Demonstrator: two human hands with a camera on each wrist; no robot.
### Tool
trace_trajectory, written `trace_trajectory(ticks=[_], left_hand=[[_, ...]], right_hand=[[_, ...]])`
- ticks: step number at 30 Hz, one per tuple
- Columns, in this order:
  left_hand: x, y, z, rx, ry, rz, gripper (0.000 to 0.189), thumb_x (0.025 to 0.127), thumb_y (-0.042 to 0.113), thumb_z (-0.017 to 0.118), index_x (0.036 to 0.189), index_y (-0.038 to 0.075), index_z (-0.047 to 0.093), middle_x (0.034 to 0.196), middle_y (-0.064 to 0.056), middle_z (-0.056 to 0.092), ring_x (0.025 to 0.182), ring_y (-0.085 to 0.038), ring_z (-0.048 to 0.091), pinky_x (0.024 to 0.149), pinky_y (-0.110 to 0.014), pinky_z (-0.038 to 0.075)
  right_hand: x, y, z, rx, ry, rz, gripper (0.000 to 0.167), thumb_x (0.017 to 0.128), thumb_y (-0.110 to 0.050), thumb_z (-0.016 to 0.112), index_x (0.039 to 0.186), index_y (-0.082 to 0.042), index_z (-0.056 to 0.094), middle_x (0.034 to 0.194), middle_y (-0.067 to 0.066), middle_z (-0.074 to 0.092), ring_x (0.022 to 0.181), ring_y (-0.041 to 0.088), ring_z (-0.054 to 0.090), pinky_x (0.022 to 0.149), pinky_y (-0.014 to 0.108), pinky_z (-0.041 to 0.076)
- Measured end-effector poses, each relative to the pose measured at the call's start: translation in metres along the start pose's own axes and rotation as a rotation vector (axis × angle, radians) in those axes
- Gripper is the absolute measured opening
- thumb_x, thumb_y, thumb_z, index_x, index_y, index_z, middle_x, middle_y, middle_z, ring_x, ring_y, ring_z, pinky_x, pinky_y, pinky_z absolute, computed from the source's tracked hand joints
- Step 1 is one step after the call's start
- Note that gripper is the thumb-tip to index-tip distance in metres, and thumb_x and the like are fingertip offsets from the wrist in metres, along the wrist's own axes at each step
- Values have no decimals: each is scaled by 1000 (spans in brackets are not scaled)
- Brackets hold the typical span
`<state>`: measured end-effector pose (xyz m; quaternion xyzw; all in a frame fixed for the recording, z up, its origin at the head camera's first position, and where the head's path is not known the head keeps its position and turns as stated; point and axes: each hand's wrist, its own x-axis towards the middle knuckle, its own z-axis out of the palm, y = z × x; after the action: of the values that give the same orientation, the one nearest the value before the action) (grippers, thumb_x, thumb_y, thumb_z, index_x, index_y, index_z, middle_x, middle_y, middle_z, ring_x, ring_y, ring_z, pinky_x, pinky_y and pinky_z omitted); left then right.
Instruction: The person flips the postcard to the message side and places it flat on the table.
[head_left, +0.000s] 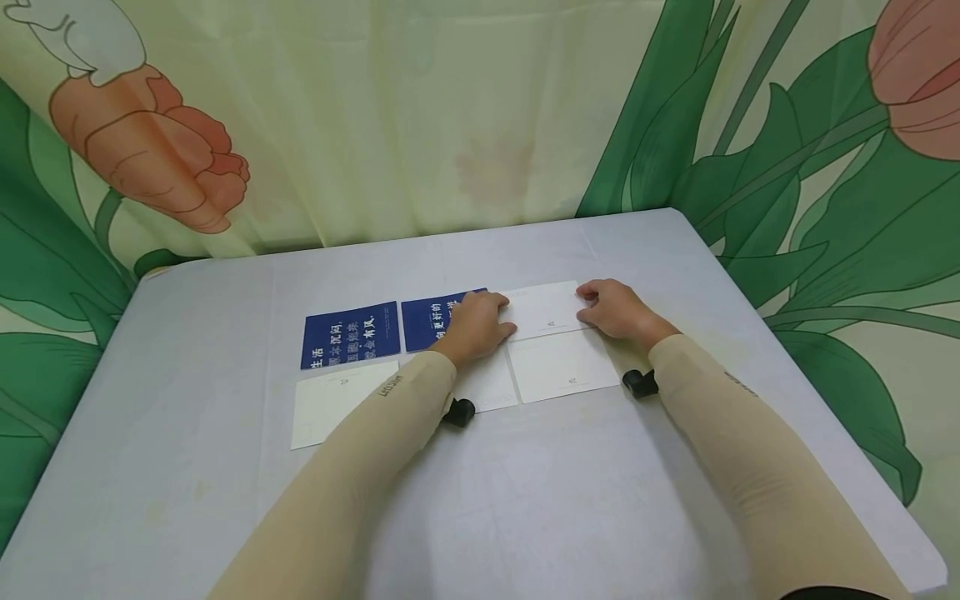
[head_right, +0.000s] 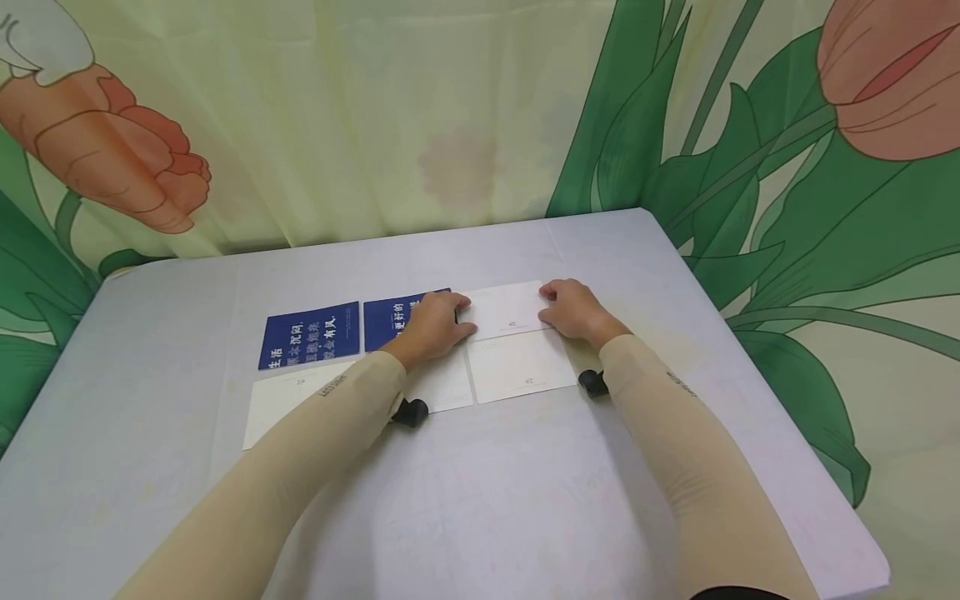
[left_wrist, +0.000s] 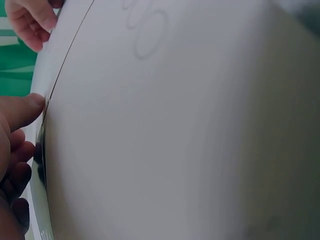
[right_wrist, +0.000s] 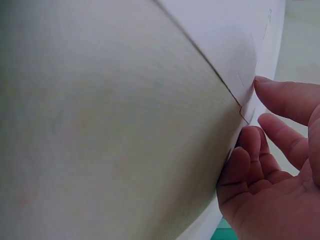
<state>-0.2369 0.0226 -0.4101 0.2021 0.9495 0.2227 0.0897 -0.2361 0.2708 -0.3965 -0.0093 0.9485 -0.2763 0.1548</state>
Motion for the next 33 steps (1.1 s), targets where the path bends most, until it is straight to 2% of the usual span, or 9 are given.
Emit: trace_trajectory(ticks=[9, 18, 21, 26, 30, 33], left_hand=[[-1, 1, 0, -3, 13, -1, 49, 95, 33, 70, 137, 8, 62, 135, -7, 62, 128, -32, 50, 101, -49, 40], [-1, 3, 0, 18, -5, -24, 50, 96, 33, 68, 139, 10, 60, 138, -7, 60, 132, -32, 47, 107, -50, 37], [-3, 3, -1, 6, 6, -20, 48, 97, 31, 68, 139, 9, 60, 138, -7, 60, 133, -33, 47, 108, -53, 36], [-9, 4, -15, -33, 43, 6, 47, 96, 28, 69, 139, 9, 60, 138, -7, 60, 128, -32, 50, 106, -49, 39], [-18, -2, -34, -118, 39, 33, 53, 96, 25, 69, 142, 4, 54, 140, -10, 58, 129, -28, 52, 107, -40, 41], [-29, -10, -46, -174, 32, 29, 57, 96, 25, 69, 146, 3, 49, 143, -11, 54, 134, -26, 48, 110, -39, 39]], right_hand=[[0, 1, 0, 24, 4, 14, 50, 97, -12, 58, 144, 2, 47, 134, 19, 51, 113, 34, 47, 104, 48, 40], [0, 1, 1, 17, -2, 5, 51, 98, -14, 58, 144, 3, 46, 137, 21, 49, 115, 34, 47, 106, 49, 39], [-1, 0, 1, 41, -2, 9, 51, 99, -17, 57, 145, 2, 45, 137, 20, 49, 118, 35, 46, 108, 50, 38], [-6, -3, 0, 64, 28, 6, 50, 102, -23, 56, 145, 0, 46, 134, 19, 50, 119, 35, 47, 106, 51, 40], [-12, -10, -4, 68, 84, -62, 49, 101, -25, 57, 143, -1, 49, 132, 17, 53, 115, 33, 50, 97, 47, 45], [-16, -20, -5, 84, 114, -135, 49, 100, -25, 60, 141, 0, 50, 129, 16, 57, 111, 31, 52, 91, 44, 47]])
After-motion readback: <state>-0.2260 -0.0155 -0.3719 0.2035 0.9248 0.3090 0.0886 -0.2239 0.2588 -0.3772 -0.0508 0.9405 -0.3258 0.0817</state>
